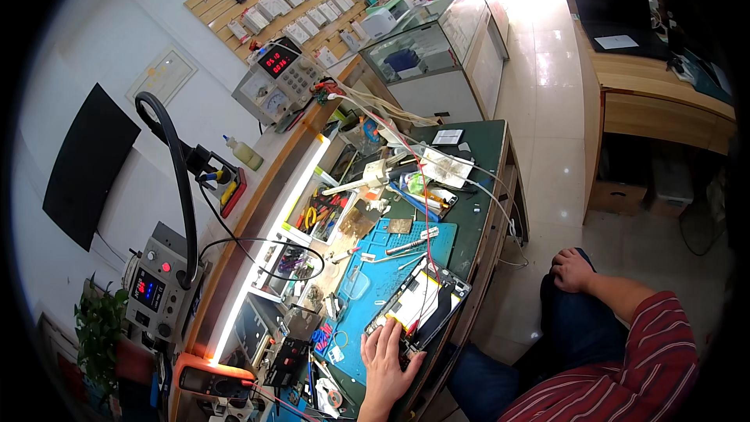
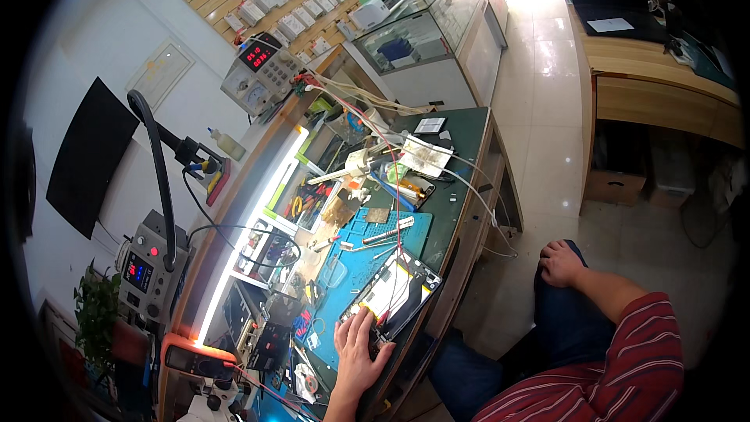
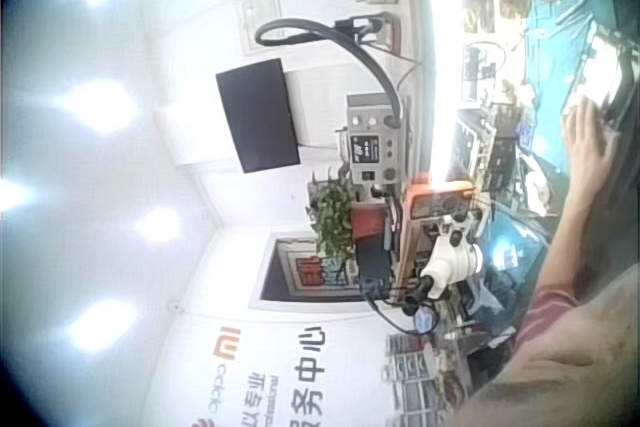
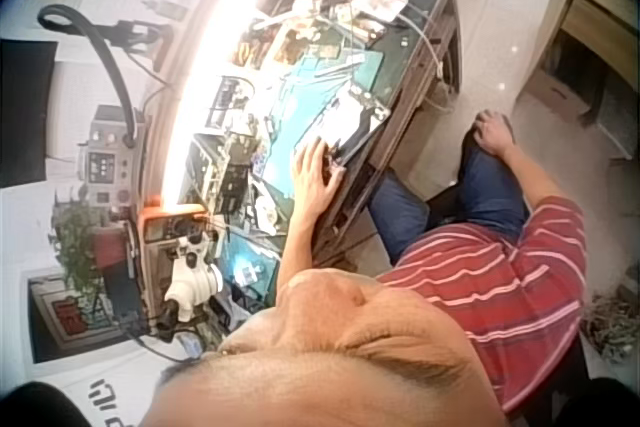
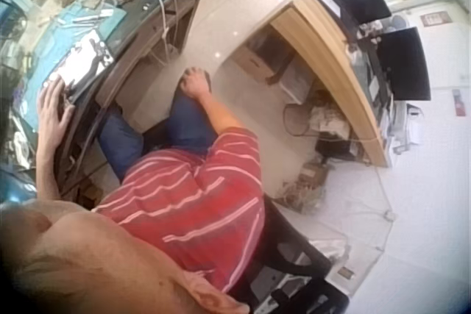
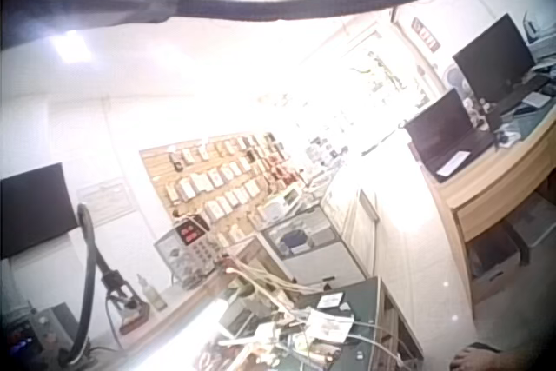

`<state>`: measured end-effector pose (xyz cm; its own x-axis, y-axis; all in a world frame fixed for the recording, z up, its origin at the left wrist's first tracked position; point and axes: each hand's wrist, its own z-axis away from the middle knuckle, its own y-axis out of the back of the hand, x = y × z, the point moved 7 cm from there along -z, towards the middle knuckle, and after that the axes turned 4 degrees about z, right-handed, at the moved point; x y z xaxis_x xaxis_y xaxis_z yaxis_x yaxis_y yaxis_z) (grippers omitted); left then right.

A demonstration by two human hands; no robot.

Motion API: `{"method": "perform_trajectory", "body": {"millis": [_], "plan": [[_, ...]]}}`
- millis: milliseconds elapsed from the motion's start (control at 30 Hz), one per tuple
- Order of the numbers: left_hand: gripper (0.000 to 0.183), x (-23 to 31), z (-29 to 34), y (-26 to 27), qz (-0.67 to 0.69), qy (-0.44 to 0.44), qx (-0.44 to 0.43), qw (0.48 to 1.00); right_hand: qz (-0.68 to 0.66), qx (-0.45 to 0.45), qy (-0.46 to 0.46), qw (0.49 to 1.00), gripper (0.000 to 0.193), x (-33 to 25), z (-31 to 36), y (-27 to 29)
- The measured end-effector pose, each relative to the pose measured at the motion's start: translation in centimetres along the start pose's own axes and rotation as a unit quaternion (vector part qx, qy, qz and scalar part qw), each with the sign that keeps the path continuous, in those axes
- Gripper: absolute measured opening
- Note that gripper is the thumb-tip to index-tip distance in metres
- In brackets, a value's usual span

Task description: The person works on a disassembled tablet at a cluttered electronics workbench, using a soldering iron and other tools to manipulate internal components and ribbon cables. They connect a power cable, adjust parts, and inspect the device under a microscope.

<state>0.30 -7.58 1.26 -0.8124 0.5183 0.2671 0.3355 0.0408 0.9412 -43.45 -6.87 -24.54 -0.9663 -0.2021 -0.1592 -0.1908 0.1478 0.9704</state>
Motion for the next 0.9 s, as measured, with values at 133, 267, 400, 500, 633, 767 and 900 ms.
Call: {"method": "perform_trajectory", "body": {"millis": [133, 267, 400, 500, 633, 767, 900], "plan": [[0.08, 0.02, 0.01, 0.06, 0.003, 0.001, 0.0, 1.0, 0.001, -0.007, -0.001, 1.0, 0.03, -0.07, -0.01, 0.02], [0.08, -0.05, 0.03, -0.03, 0.006, -0.001, 0.001, 1.0, 0.0, -0.016, -0.004, 1.0, 0.031, 0.02, -0.03, 0.0], [0.08, 0.01, 0.0, 0.01, 0.006, 0.0, 0.0, 1.0, 0.0, -0.016, -0.005, 1.0, 0.031, 0.0, -0.03, -0.02], [0.08, 0.0, 0.03, 0.01, 0.005, 0.002, 0.0, 1.0, 0.001, -0.013, -0.005, 1.0, 0.031, -0.04, -0.01, 0.1], [0.08, -0.1, 0.06, -0.01, 0.006, 0.001, 0.001, 1.0, 0.0, -0.012, -0.004, 1.0, 0.031, -0.04, -0.06, 0.04], [0.08, 0.06, -0.06, 0.1, 0.01, 0.002, 0.001, 1.0, -0.002, -0.007, -0.004, 1.0, 0.03, 0.07, 0.02, -0.1], [0.08, -0.01, -0.06, 0.07, 0.012, 0.003, 0.001, 1.0, -0.001, -0.005, -0.003, 1.0, 0.03, 0.04, 0.01, -0.15]]}}
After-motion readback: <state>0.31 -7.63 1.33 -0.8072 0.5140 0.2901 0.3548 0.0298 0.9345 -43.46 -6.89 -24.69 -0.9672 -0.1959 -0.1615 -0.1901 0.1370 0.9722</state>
